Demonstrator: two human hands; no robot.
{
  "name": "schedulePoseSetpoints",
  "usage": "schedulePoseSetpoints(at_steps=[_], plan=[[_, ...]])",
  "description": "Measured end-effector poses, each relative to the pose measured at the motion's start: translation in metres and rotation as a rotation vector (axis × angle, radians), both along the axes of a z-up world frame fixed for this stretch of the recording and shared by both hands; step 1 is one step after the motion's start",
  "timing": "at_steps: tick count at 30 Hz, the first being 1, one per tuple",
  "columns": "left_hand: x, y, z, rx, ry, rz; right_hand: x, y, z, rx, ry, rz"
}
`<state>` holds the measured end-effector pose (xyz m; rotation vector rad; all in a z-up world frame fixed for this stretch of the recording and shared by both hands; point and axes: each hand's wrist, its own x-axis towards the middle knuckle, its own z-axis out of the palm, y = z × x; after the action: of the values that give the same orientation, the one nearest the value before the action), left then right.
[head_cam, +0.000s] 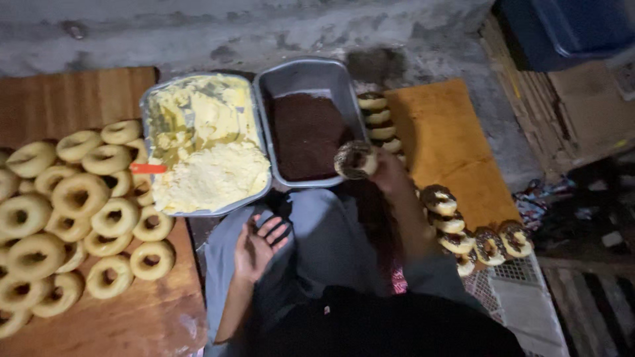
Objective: The person repeatedly picks up plain donuts, dips them into a yellow creamy mixture, then into a dark granular topping, and places them on a wooden board. The process is repeated for multiple donuts throughout the clip.
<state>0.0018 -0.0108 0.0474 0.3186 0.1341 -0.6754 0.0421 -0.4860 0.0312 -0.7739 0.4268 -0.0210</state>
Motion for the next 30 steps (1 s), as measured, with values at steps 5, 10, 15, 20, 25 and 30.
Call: schedulePoseSetpoints(at_steps=[5,10,15,20,25,30], plan=[[-0.001,0.001,-0.003,-0.036,-0.030,0.015,-0.116,-0.090,0.029,-0.217,0.013,-0.267],[0.001,0.000,-0.003,-0.035,-0.040,0.017,-0.163,-0.139,0.051,-0.517,0.220,-0.579],[-0.004,0.000,0.000,-0.014,-0.051,0.054,-0.138,-0.134,0.039,-0.550,0.335,-0.631],[-0.021,0.020,0.007,0.032,-0.026,0.170,-0.127,-0.121,0.038,-1.266,0.709,-0.343],[-0.036,0.074,-0.022,0.149,0.025,0.432,-0.138,-0.123,0.051,-1.946,0.932,0.183],[0.001,0.162,-0.075,0.544,0.195,0.833,-0.151,-0.121,0.054,-2.257,0.572,0.131]])
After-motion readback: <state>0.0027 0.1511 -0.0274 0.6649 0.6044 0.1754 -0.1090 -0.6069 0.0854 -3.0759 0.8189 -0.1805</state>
